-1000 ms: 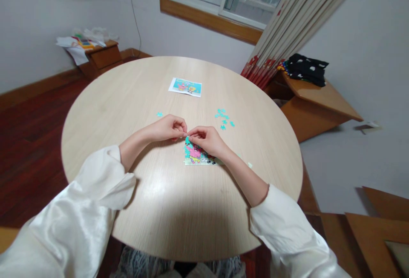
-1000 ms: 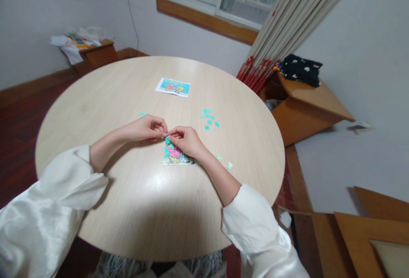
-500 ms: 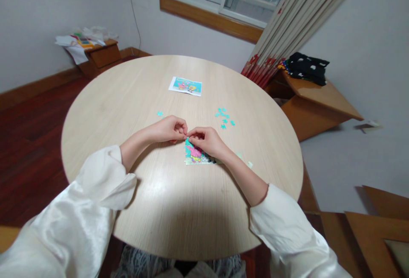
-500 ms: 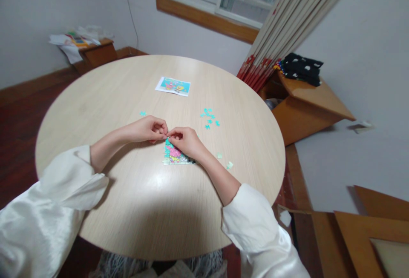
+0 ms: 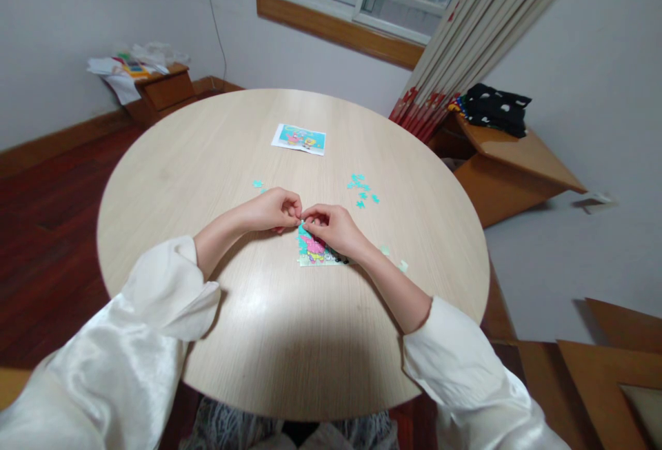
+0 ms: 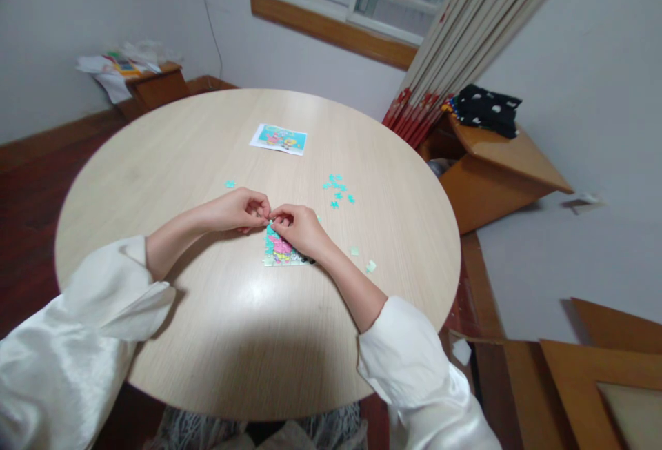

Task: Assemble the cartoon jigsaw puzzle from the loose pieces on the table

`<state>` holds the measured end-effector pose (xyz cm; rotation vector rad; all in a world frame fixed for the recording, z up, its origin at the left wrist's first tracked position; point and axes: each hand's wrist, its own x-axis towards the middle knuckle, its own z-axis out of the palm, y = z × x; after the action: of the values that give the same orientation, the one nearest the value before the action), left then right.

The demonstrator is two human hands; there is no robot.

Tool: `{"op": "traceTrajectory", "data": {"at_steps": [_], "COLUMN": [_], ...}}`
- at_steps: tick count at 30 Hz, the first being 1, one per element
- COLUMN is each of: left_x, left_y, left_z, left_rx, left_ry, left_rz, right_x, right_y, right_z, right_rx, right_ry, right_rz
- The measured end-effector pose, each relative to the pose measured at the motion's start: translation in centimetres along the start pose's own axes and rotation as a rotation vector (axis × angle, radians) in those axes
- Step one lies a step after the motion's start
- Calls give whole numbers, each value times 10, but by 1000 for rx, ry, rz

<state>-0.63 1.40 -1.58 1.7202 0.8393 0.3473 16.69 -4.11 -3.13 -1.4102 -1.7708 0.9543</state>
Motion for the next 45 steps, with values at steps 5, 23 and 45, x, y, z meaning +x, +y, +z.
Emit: {"op": "traceTrajectory", "data": {"at_steps": [5,23,45], "left_x": [0,-1,-9], "left_y": [0,5,14], "left_z": [0,-5,44], "left_rx": [-26,-205,349], "left_ry": [2,100,86], "left_rz": [0,5,506], "right_x": [2,7,-70], "right_y": [3,5,1], "right_z": [1,-4,-62], "right_rx": [-5,363,221], "right_ry": [20,160,230], "right_rz": [9,108,196]}}
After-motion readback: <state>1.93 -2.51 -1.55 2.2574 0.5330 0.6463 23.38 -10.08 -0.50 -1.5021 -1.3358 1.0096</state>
